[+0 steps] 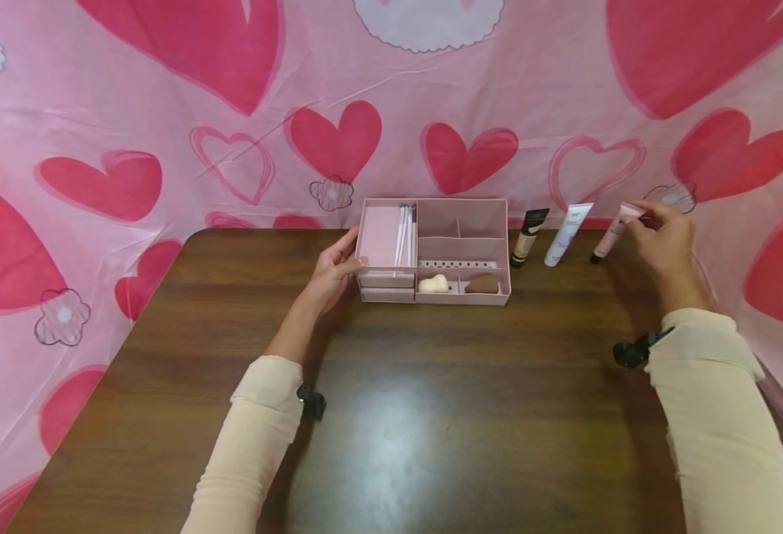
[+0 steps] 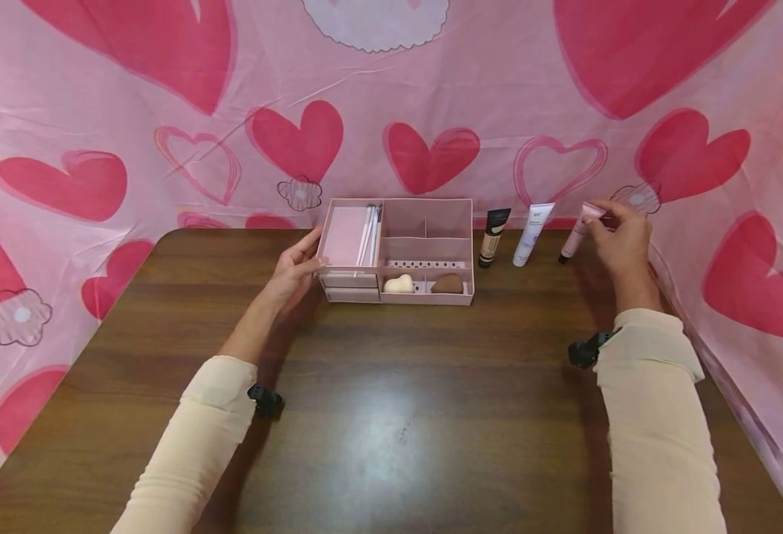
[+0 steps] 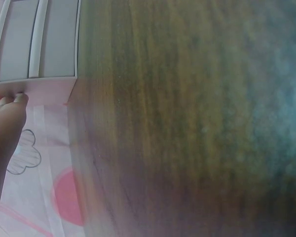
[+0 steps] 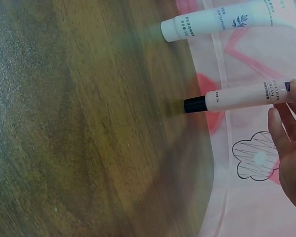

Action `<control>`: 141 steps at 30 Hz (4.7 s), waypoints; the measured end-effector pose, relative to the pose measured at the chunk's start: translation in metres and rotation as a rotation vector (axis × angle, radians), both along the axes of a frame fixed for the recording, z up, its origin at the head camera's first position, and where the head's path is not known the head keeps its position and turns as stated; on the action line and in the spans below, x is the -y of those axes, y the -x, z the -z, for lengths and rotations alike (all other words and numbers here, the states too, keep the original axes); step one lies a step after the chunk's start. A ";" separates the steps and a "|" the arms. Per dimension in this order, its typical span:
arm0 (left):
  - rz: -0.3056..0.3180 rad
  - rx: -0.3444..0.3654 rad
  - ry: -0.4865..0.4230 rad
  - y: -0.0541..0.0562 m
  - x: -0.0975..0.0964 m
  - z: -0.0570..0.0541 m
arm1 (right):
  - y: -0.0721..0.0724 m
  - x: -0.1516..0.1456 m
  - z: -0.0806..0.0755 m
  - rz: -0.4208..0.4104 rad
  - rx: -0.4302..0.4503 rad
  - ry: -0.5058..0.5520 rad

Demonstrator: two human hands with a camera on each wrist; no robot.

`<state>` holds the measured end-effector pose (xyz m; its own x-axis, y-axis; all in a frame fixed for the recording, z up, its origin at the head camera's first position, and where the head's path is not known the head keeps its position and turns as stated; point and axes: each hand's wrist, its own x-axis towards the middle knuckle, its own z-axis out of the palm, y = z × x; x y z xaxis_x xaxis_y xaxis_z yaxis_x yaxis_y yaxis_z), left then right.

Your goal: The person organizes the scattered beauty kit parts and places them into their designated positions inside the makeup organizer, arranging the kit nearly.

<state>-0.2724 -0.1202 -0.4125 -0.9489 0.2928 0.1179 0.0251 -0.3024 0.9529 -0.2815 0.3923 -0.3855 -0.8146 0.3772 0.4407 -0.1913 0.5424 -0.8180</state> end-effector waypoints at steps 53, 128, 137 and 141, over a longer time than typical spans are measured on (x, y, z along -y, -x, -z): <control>0.001 0.005 -0.011 0.000 0.000 0.000 | -0.034 0.022 -0.050 -0.200 -0.126 -0.110; -0.011 0.023 -0.032 -0.007 -0.010 -0.006 | 0.045 0.214 -0.055 -0.470 -0.077 -0.045; -0.012 0.012 -0.027 -0.009 -0.012 -0.005 | 0.046 0.230 -0.039 -0.446 0.046 -0.072; -0.013 0.006 -0.026 -0.009 -0.013 -0.005 | 0.045 0.235 -0.035 -0.478 0.065 -0.090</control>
